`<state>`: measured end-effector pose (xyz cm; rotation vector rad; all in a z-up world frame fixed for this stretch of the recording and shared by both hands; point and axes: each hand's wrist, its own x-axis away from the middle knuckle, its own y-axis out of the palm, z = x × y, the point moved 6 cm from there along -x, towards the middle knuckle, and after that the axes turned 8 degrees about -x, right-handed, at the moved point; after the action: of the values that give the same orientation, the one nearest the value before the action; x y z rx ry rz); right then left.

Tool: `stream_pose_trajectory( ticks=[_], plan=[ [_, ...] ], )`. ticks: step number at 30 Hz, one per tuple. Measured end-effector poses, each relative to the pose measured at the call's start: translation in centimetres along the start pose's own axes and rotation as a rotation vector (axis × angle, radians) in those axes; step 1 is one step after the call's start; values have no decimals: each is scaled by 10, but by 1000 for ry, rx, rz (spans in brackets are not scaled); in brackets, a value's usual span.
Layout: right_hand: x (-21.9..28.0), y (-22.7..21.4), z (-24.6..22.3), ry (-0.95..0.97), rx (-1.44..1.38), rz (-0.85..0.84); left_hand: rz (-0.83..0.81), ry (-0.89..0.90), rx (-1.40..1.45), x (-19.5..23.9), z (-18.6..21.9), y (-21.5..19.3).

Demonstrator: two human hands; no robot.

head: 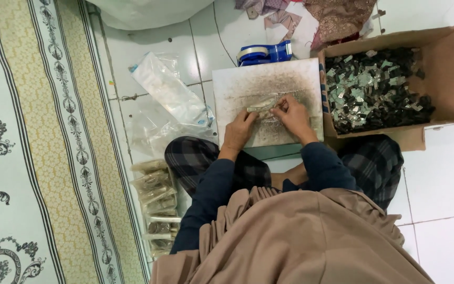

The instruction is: The person sits on the floor and sorts small metal hardware parts from a cardboard box onto a white board. They then place the sorted parts into a clear plastic bag, seal it, and set it aside with other packaged bags.

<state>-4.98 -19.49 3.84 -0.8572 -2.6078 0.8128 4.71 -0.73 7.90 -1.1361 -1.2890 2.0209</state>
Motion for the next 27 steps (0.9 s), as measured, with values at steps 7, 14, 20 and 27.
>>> stream_pose_trajectory(
  ticks=[7,14,20,27],
  plan=[
    [-8,-9,-17,-27,-87,-65,199,63,-101,9,-5,23],
    [-86,-38,-4,-55,-111,24,221,98,-96,8,-3,27],
    [-192,-40,15,-396,184,181,203,77,-85,3,-2,27],
    [-227,-15,19,-295,186,-6,166,60,-85,1,-3,30]
  ],
)
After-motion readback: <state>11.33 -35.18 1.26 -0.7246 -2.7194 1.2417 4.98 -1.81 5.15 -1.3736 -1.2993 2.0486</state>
